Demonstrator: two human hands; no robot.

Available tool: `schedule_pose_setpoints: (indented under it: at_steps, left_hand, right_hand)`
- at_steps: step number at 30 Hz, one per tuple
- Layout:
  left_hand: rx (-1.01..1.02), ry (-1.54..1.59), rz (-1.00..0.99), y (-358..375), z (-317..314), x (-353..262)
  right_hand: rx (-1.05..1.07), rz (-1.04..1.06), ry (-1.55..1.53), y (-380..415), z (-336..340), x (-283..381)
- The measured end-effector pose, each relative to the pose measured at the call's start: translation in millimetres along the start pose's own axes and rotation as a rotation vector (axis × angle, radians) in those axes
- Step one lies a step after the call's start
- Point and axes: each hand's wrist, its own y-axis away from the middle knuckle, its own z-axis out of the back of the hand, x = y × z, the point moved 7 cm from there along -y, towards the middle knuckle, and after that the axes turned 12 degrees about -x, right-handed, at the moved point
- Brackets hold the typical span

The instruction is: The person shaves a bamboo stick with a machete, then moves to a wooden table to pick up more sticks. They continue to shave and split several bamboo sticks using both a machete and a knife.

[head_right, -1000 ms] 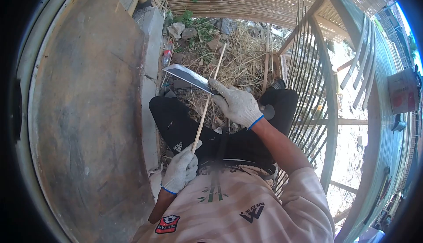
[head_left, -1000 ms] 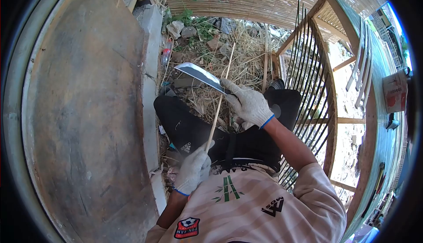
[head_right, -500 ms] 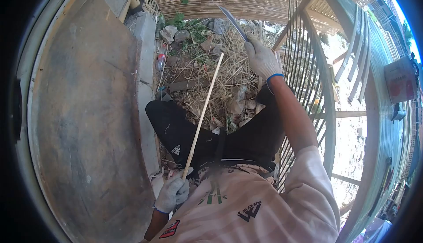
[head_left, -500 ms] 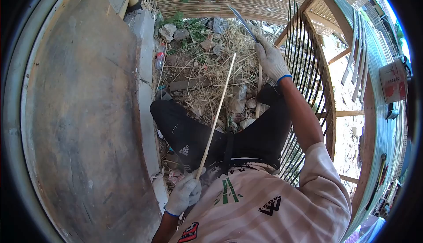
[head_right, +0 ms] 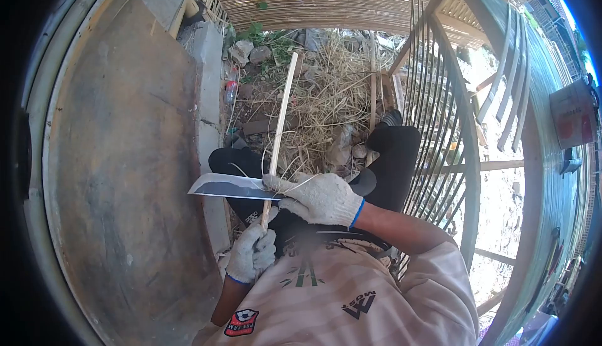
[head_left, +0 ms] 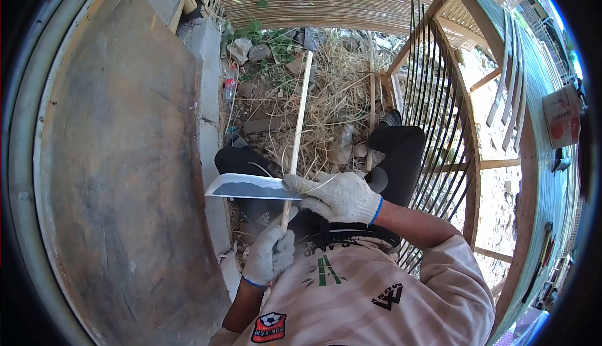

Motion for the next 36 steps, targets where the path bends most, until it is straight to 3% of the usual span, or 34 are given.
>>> schedule_pose_setpoints:
  at_steps: [11, 13, 14, 15, 16, 18, 19, 20, 22, 25, 26, 27, 28, 30, 32, 34, 35, 36]
  left_hand:
    - [-0.033, 0.026, -0.033, 3.1, 0.3, -3.8]
    - [0.002, 0.009, -0.004, 5.2, 8.0, 4.6]
    - [0.038, -0.009, 0.029, 7.0, 11.9, 12.0]
    - [0.034, -0.01, 0.032, 9.3, 17.8, 18.4]
    - [0.038, -0.01, 0.03, 12.0, 22.9, 25.0]
    - [0.034, -0.009, 0.025, 16.5, 28.4, 27.1]
    - [0.009, 0.009, -0.019, 15.4, 30.2, 20.6]
    - [-0.009, 0.027, -0.064, 12.6, 29.8, 12.7]
    - [-0.069, -0.041, -0.154, 5.2, 23.5, -8.8]
    - [-0.164, -0.19, -0.43, 0.6, 6.1, -50.5]
    - [-0.201, -0.305, -0.562, 8.7, -12.7, -71.0]
    - [-0.217, -0.412, -0.675, 14.8, -29.0, -90.0]
    - [-0.241, -0.515, -0.794, 21.9, -42.8, -107.7]
    - [-0.249, -0.649, -1.017, 36.7, -71.8, -142.4]
    - [-0.242, -0.728, -1.209, 60.4, -97.8, -176.1]
    - [-0.228, -0.745, -1.36, 87.4, -123.5, -208.0]
    - [-0.202, -0.702, -1.403, 99.0, -130.4, -221.7]
    - [-0.165, -0.708, -1.497, 109.4, -141.2, -235.9]
  right_hand:
    - [0.041, 0.048, 0.066, -10.3, 1.2, 4.2]
    - [-0.036, -0.019, 0.147, -18.5, 10.2, -9.4]
    - [-0.133, -0.132, 0.127, -27.5, 22.9, -27.9]
    - [-0.343, -0.114, 0.0, -35.7, 36.5, -54.8]
    - [-0.314, -0.314, 0.0, -41.6, 54.4, -78.4]
    - [-0.488, -0.504, -0.112, -37.2, 73.2, -129.4]
    - [-0.642, -0.469, -0.185, -32.1, 70.6, -159.2]
    - [-0.646, -0.461, -0.181, -30.6, 65.2, -169.2]
    - [-0.52, -0.871, -0.702, -13.0, 40.9, -205.2]
    - [-0.477, -1.146, -1.371, 10.5, -16.2, -202.5]
    - [-0.392, -1.179, -1.492, 19.2, -50.5, -217.3]
    - [-0.438, -1.296, -1.449, 28.1, -69.8, -212.2]
    - [-0.301, -1.279, -1.358, 33.7, -76.3, -198.6]
    - [-0.175, -1.393, -1.579, 53.7, -162.5, -228.6]
    - [-0.126, -1.386, -1.443, 67.3, -191.0, -222.0]
    - [0.155, -0.568, -0.266, 63.7, -207.6, -234.9]
    - [0.125, -0.586, -0.272, 64.9, -217.4, -247.3]
    - [0.232, -0.558, -0.192, 64.3, -233.1, -255.8]
